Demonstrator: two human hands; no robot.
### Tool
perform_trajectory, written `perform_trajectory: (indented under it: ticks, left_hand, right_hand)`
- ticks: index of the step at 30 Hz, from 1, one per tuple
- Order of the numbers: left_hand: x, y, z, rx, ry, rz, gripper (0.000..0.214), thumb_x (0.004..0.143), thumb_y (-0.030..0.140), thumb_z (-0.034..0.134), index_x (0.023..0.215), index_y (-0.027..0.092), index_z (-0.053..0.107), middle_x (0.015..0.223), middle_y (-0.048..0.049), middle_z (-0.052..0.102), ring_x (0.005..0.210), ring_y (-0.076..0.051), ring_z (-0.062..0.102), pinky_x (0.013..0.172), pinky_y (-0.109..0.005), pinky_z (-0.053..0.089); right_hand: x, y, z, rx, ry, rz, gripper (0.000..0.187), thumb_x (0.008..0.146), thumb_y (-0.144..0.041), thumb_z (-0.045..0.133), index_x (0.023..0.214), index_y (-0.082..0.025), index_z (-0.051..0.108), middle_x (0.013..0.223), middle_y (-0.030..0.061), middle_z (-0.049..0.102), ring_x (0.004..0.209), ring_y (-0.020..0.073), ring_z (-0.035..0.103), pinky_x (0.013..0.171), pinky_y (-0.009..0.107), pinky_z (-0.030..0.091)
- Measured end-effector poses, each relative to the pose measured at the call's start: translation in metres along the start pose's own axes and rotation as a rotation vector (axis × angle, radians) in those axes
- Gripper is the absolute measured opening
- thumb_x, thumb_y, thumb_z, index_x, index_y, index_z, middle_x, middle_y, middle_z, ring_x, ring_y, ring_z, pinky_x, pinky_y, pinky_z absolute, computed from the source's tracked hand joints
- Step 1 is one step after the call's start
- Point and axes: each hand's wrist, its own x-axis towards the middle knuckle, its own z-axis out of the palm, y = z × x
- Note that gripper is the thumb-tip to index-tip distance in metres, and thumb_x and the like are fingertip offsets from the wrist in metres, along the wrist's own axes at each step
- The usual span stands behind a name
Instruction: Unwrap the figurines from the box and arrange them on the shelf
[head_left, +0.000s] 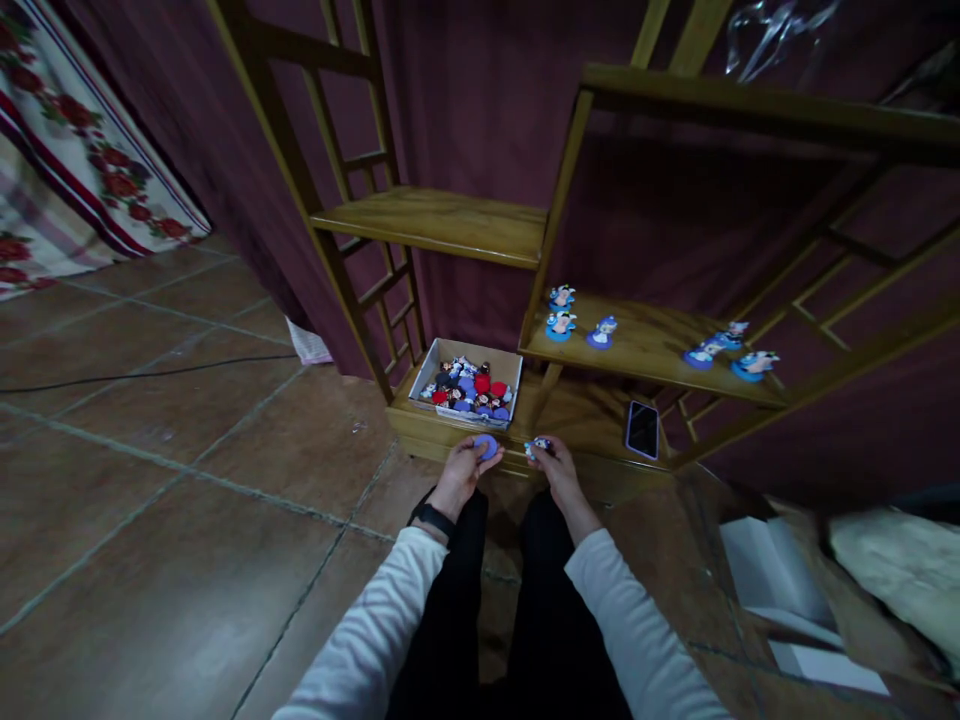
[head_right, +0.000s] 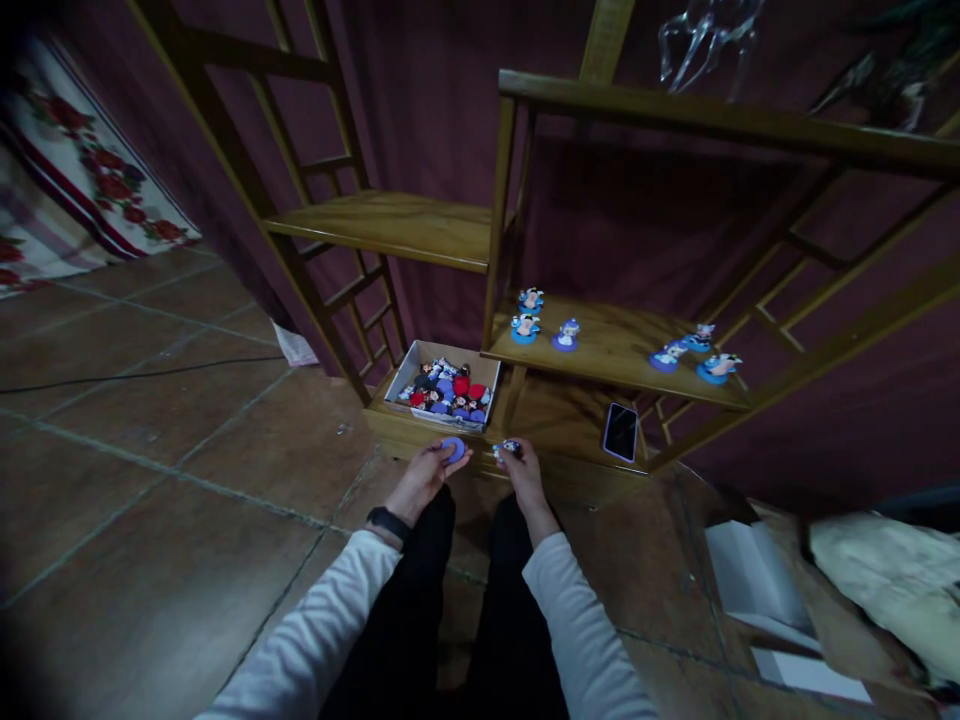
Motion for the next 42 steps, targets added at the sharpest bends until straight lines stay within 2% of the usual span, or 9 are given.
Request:
perform_trajectory:
  ticks: [5,10,16,20,24,28,31,42]
  left_hand:
    - [0.004,0.005,-0.007,0.053,0.039,0.038,0.015,0.075,-0.002,0.05,0.078,0.009,0.06,0.072,-0.0086,0.067,0.072,-0.017,0.067,0.074,-0.033,0.056]
    - [0.005,0.014,-0.012,0.06,0.036,0.089,0.016,0.071,-0.004,0.057,0.079,0.01,0.06,0.075,-0.0089,0.069,0.071,-0.017,0.067,0.07,-0.029,0.056]
    - [0.012,0.015,-0.006,0.103,0.109,0.109,0.012,0.07,-0.001,0.06,0.076,0.01,0.06,0.069,-0.0071,0.068,0.067,-0.017,0.067,0.066,-0.028,0.056]
    - [0.016,0.01,-0.005,0.116,0.01,0.012,0.01,0.074,0.002,0.058,0.08,0.009,0.062,0.074,-0.0084,0.068,0.071,-0.017,0.067,0.07,-0.029,0.056]
    - [0.017,0.01,-0.008,-0.052,-0.026,-0.09,0.011,0.082,0.008,0.05,0.085,0.009,0.061,0.082,-0.0116,0.069,0.076,-0.017,0.067,0.076,-0.034,0.055]
    - [0.017,0.01,-0.007,-0.164,-0.005,-0.13,0.014,0.085,0.012,0.047,0.088,0.008,0.06,0.084,-0.0134,0.068,0.08,-0.018,0.067,0.08,-0.036,0.054]
    - [0.017,0.008,-0.006,-0.187,-0.036,-0.169,0.015,0.085,0.012,0.047,0.088,0.007,0.06,0.084,-0.0136,0.068,0.08,-0.017,0.066,0.083,-0.037,0.053]
    - [0.01,0.003,-0.004,-0.151,-0.187,-0.127,0.012,0.079,0.008,0.057,0.089,0.008,0.064,0.089,-0.0122,0.069,0.084,-0.018,0.066,0.089,-0.038,0.049]
  right_hand:
    - [-0.001,0.003,-0.001,-0.041,-0.025,-0.043,0.038,0.055,-0.042,0.073,0.081,-0.019,0.058,0.071,-0.0024,0.06,0.058,0.0105,0.055,0.054,0.023,0.048]
    - [0.002,0.005,0.004,-0.09,-0.063,-0.058,0.032,0.062,-0.044,0.066,0.08,-0.018,0.059,0.065,-0.0034,0.058,0.05,0.0089,0.051,0.044,0.02,0.043]
    - [0.009,0.007,0.013,-0.136,-0.097,-0.072,0.033,0.065,-0.043,0.064,0.088,-0.021,0.06,0.07,-0.0016,0.062,0.054,0.0119,0.056,0.047,0.023,0.048]
    - [0.01,0.005,0.02,-0.057,-0.107,-0.097,0.036,0.064,-0.041,0.065,0.094,-0.022,0.059,0.081,0.0002,0.064,0.066,0.0148,0.061,0.058,0.028,0.054]
    - [0.008,0.005,0.028,0.002,-0.083,-0.123,0.039,0.065,-0.037,0.064,0.1,-0.022,0.057,0.091,0.0017,0.063,0.076,0.0165,0.062,0.069,0.032,0.054]
    - [0.006,0.005,0.032,-0.087,-0.093,-0.22,0.039,0.066,-0.033,0.064,0.102,-0.021,0.058,0.096,0.0034,0.064,0.086,0.0174,0.061,0.079,0.033,0.05]
    - [0.003,0.004,0.035,-0.155,-0.107,-0.252,0.038,0.068,-0.032,0.062,0.103,-0.02,0.058,0.1,0.0044,0.065,0.091,0.0182,0.06,0.086,0.033,0.047]
    - [0.001,0.01,0.041,-0.216,-0.098,-0.263,0.038,0.069,-0.032,0.061,0.105,-0.021,0.056,0.1,0.004,0.065,0.088,0.018,0.061,0.084,0.033,0.047]
